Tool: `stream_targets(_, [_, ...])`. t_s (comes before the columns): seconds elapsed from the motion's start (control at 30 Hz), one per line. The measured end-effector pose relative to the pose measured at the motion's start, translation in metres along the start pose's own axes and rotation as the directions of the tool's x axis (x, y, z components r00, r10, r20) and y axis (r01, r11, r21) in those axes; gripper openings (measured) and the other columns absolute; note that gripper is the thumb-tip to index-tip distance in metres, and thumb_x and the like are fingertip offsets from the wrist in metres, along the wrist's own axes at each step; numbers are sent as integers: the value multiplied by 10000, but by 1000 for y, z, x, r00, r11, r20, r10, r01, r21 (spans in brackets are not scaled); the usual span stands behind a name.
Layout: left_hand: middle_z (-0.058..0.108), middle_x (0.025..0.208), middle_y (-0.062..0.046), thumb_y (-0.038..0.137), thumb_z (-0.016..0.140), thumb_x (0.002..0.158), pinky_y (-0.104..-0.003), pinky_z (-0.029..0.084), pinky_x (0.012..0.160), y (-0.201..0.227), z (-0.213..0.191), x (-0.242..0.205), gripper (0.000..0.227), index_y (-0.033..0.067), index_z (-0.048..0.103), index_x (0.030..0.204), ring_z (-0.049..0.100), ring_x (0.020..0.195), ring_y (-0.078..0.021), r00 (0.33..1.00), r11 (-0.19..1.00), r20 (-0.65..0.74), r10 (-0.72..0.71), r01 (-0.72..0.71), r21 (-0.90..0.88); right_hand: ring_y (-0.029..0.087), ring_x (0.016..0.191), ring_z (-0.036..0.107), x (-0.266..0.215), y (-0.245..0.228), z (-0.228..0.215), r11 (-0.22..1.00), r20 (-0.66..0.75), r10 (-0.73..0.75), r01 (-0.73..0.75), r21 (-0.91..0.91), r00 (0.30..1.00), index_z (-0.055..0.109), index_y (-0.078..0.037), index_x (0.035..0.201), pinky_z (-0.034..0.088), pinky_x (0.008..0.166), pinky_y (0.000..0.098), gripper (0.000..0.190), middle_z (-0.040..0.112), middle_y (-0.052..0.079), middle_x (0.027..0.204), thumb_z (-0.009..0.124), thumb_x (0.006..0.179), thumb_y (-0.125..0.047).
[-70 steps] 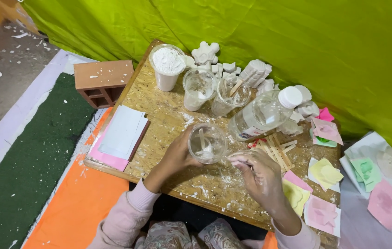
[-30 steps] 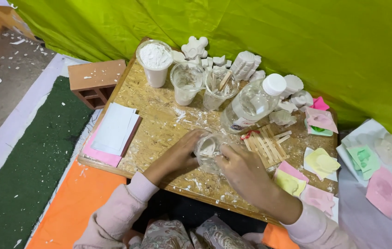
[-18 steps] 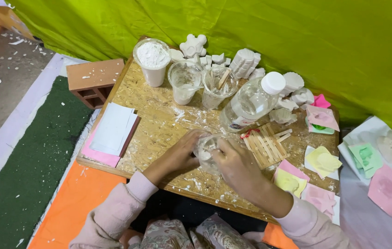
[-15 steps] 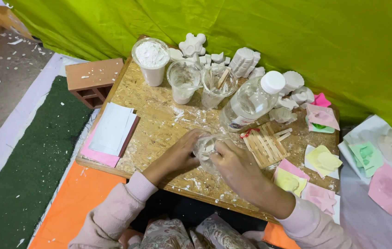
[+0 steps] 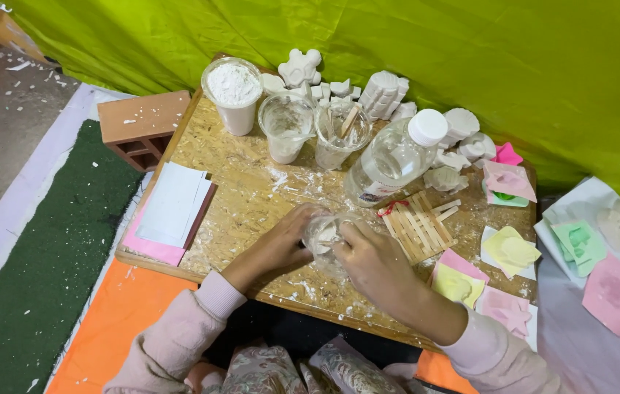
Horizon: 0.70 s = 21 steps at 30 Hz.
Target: Mixing white clay powder with liquid in a small cup using a spoon and a stirring stick.
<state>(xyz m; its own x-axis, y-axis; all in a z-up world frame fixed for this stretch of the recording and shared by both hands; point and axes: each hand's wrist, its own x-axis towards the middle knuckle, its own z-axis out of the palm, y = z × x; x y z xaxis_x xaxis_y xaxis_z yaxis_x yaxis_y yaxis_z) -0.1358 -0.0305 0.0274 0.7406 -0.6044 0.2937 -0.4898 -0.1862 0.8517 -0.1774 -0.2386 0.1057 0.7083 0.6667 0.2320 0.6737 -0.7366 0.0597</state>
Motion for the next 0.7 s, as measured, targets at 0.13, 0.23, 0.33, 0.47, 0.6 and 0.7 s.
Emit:
stream_targets(0.13, [603,1253,-202,119,804,766,-529,493,1035,1,-2,1,671,31,496,1355,586,1207,-403,999,999,27,-38,38,-15,135,640,532,13,-10,-34,997,53,67,-64,-48,996,709,-91,692,480,489,220,248,542,16,764,633,910,1])
stream_targets(0.23, [593,1260,-221,94,790,761,-562,479,1029,-4,1,0,648,28,490,1331,575,1205,-445,999,999,-7,42,-42,-1,131,624,526,10,-6,-15,994,-25,28,-31,-108,999,693,-95,701,462,471,214,213,518,13,779,656,891,-5])
stream_targets(0.33, [591,1263,-238,87,794,753,-581,472,1026,-3,1,1,671,22,475,1340,573,1195,-465,997,997,-26,72,-72,-15,177,595,550,6,-4,-2,997,-145,-13,1,-78,989,624,-95,693,466,436,266,183,444,11,763,652,850,-5])
stream_targets(0.47, [582,1279,-263,63,795,715,-563,459,1056,-8,5,1,733,-25,438,1349,568,1223,-467,1000,998,-1,24,-24,-56,169,596,567,13,-10,-37,1000,-20,16,-16,-11,1000,680,-87,705,478,424,280,166,481,6,753,668,844,4])
stream_targets(0.6, [587,1267,-290,31,777,707,-580,460,1055,8,-3,3,736,-53,429,1350,572,1224,-480,999,997,31,-24,26,-71,156,647,554,4,3,-17,987,-51,-8,-1,-162,999,663,-84,686,464,430,222,182,475,13,765,695,823,31])
stream_targets(0.7, [590,1269,-292,21,792,694,-578,457,1061,2,-1,4,747,-69,438,1346,573,1231,-473,998,997,59,-32,36,-61,142,643,527,1,3,2,997,-86,10,-17,-80,996,664,-80,691,441,452,209,201,488,19,777,661,863,23])
